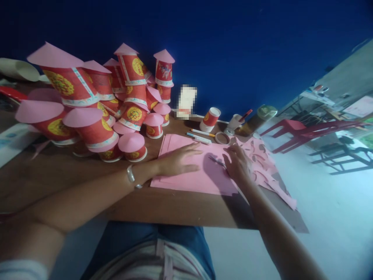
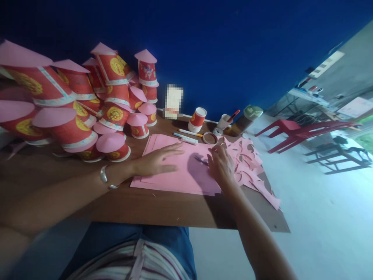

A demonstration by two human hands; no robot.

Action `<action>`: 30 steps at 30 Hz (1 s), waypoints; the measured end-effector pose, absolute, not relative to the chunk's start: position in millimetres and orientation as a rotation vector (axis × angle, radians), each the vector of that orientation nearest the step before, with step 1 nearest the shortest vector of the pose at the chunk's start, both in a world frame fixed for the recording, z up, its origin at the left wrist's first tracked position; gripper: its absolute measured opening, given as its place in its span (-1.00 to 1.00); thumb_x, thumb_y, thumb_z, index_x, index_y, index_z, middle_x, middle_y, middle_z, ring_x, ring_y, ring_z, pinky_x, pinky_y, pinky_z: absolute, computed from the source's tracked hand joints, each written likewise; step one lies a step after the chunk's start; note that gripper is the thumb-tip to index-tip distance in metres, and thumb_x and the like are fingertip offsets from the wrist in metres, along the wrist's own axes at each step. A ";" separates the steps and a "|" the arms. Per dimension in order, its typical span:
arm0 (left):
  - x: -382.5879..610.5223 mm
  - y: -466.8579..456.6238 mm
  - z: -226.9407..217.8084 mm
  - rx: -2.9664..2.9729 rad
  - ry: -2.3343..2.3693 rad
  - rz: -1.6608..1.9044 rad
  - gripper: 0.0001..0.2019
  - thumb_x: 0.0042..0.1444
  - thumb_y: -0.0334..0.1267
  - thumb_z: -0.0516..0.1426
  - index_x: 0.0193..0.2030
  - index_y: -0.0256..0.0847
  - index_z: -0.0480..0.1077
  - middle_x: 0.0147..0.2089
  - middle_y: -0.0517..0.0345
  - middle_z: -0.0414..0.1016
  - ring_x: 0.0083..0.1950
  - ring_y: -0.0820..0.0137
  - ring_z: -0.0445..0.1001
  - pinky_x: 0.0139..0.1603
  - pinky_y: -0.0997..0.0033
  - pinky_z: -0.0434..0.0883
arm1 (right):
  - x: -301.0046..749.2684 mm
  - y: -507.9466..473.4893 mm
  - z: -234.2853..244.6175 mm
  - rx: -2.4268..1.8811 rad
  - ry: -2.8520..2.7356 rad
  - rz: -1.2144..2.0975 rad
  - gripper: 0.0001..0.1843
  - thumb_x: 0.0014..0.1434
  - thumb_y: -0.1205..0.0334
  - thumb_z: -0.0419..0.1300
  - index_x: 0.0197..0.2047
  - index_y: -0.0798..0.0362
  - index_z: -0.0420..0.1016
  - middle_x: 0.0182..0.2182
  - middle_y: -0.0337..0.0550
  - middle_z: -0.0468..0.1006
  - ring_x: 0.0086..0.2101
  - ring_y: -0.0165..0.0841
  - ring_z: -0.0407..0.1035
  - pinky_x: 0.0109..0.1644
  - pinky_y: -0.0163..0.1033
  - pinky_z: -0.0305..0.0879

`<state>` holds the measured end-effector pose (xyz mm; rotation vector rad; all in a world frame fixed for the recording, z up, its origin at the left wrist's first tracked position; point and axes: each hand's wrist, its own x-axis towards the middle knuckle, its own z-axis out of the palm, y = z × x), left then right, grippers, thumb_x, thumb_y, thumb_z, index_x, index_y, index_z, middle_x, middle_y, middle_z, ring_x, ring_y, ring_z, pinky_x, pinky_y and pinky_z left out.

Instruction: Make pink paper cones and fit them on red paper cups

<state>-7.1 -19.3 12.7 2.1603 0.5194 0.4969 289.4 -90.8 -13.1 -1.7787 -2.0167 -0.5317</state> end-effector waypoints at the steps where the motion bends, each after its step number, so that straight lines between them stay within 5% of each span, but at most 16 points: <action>1: -8.6 -20.7 5.9 2.318 0.563 0.465 -0.37 0.26 0.10 0.18 0.37 -0.16 0.35 0.60 -0.08 -0.08 0.62 0.06 -0.11 0.56 -0.02 0.05 | 296.9 -88.7 -14.9 -1.821 -1.982 -0.504 -0.67 0.38 0.20 0.06 -0.04 0.08 0.64 -0.08 0.10 0.60 -0.12 -0.11 0.48 -0.11 -0.05 0.44; 6: -14.3 -28.2 -17.4 2.631 0.614 0.196 -0.36 0.32 0.06 0.13 0.45 -0.18 0.23 0.61 -0.09 -0.12 0.63 0.13 -0.15 0.58 -0.01 -0.08 | 327.5 -64.0 -7.2 -2.111 -1.831 -0.380 -0.60 0.33 0.21 0.00 -0.23 0.09 0.67 -0.24 0.07 0.60 -0.26 -0.19 0.44 -0.23 -0.17 0.31; 11: -16.0 -32.3 -27.4 2.663 0.651 0.103 -0.30 0.38 0.15 0.00 0.52 -0.19 0.08 0.60 -0.08 -0.12 0.63 0.14 -0.18 0.58 -0.06 -0.14 | 325.1 -33.4 5.7 -2.197 -1.873 -0.250 -0.64 0.31 0.21 0.05 -0.12 0.09 0.68 -0.08 0.10 0.62 -0.17 -0.16 0.46 -0.19 -0.19 0.28; 19: -15.0 -38.3 -34.8 2.711 0.694 0.136 -0.29 0.41 0.17 -0.07 0.55 -0.20 0.02 0.60 -0.05 -0.12 0.63 0.15 -0.17 0.59 -0.03 -0.20 | 301.2 -8.9 3.9 -2.246 -2.040 -0.216 -0.61 0.36 0.04 0.06 -0.12 0.07 0.66 -0.18 0.08 0.60 -0.15 -0.12 0.46 -0.18 -0.18 0.28; 30: -17.7 -38.3 -41.5 2.746 0.692 0.235 -0.29 0.40 0.18 -0.08 0.57 -0.09 -0.06 0.60 0.00 -0.08 0.62 0.21 -0.13 0.59 0.05 -0.24 | 301.0 -9.4 -3.8 -2.187 -2.066 -0.287 -0.65 0.37 0.16 0.06 -0.01 0.02 0.66 -0.09 0.07 0.60 -0.07 -0.08 0.42 -0.02 -0.10 0.32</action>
